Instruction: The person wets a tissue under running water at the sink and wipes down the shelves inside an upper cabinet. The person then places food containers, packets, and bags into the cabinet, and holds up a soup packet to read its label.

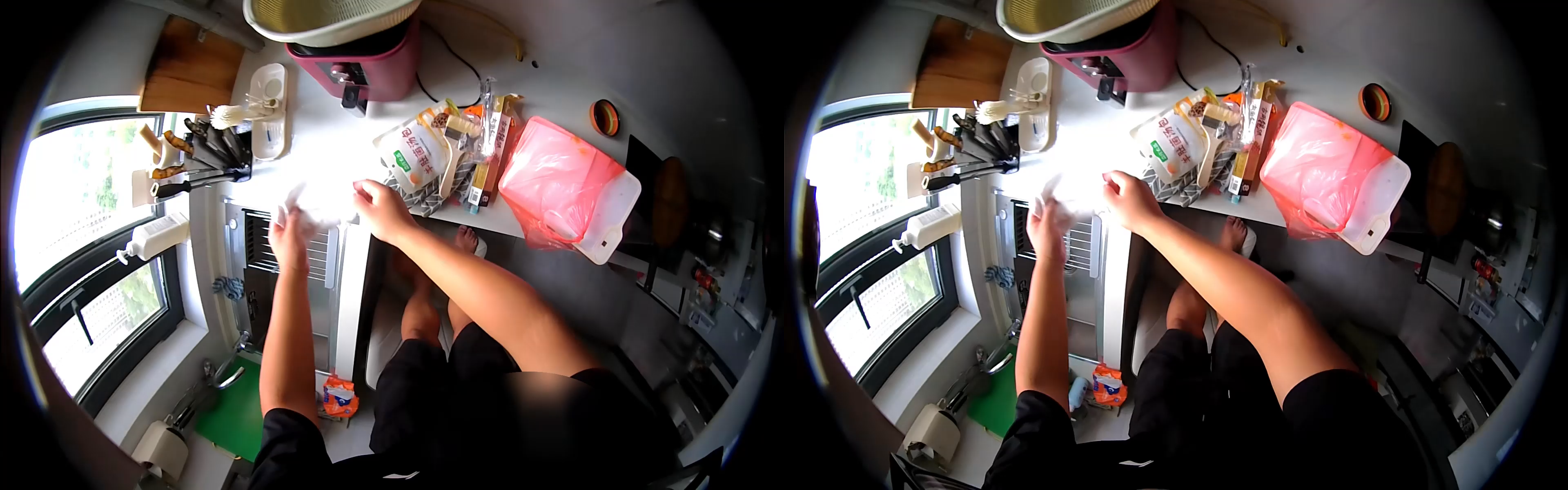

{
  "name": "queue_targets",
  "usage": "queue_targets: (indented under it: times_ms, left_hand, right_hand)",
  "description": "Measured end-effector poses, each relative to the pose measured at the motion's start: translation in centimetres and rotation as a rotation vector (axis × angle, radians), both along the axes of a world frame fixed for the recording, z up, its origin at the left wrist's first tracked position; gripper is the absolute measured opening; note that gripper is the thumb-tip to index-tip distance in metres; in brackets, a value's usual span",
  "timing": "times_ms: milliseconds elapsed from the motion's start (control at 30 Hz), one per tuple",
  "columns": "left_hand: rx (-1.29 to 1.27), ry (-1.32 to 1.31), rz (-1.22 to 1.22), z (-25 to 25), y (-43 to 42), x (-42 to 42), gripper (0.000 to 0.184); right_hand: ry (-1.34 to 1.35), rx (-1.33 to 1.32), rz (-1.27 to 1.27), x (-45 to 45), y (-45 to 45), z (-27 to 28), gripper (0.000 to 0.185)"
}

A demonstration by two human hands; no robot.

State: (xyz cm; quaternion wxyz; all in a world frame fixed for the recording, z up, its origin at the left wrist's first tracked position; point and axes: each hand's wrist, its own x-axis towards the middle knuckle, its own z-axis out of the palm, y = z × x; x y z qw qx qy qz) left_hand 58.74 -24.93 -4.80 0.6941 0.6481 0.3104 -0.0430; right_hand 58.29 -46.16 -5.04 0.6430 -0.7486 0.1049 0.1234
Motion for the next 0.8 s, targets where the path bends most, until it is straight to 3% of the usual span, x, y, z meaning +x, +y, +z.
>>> queue_targets:
  times_ms: [33, 133, 233, 267, 300, 367, 433, 500, 567, 633, 700, 800]
  left_hand:
    - [-0.040, -0.035, 0.058, -0.8, 0.1, 1.0, 0.033]
    - [0.023, 0.101, 0.032, -8.1, 3.4, 1.7, 0.050]
    - [0.592, 0.286, 0.230, -9.6, 0.8, 1.1, 0.066]
    - [0.587, 0.213, 0.188, -10.1, 0.3, 0.5, 0.068]
    - [0.506, 0.102, 0.157, -11.2, -0.9, -0.3, 0.066]
    - [0.513, 0.100, -0.095, -10.7, -4.6, -2.3, 0.058]
    - [0.493, -0.051, -0.302, -11.7, -8.0, -4.2, 0.053]
    - [0.579, -0.069, -0.330, -8.1, -14.2, -6.0, 0.045]
    - [0.503, -0.094, -0.596, -6.5, -17.7, -7.4, 0.039]
    - [0.581, -0.357, -0.859, -3.7, -22.3, -8.7, 0.036]
    - [0.521, -0.480, -0.984, -0.3, -27.5, -10.0, 0.041]
    - [0.534, -0.578, -1.203, 3.1, -34.5, -12.4, 0.058]
  right_hand:
    - [-0.031, 0.067, -0.085, 0.5, 0.4, -0.8, 0.022]
    - [0.053, -0.052, -0.151, -0.7, -0.9, -4.1, 0.029]
    - [0.185, 0.133, -0.223, -6.0, -3.9, -8.0, 0.030]
    - [0.276, 0.273, -0.301, -8.1, -5.6, -7.2, 0.031]
    - [0.280, 0.225, -0.314, -10.7, -7.5, -8.0, 0.030]
    - [0.481, 0.372, -0.446, -15.5, -11.6, -6.5, 0.026]
    - [0.579, 0.210, -0.498, -19.4, -15.7, -3.7, 0.026]
    - [0.603, 0.145, -0.711, -23.6, -19.5, -2.4, 0.024]
    - [0.599, 0.128, -1.051, -27.2, -23.8, -1.1, 0.025]
    - [0.564, 0.120, -1.405, -30.5, -29.7, -1.5, 0.026]
    - [0.549, 0.000, -1.621, -32.4, -36.1, -1.5, 0.042]
    - [0.297, 0.110, -1.546, -32.0, -43.2, 0.1, 0.076]
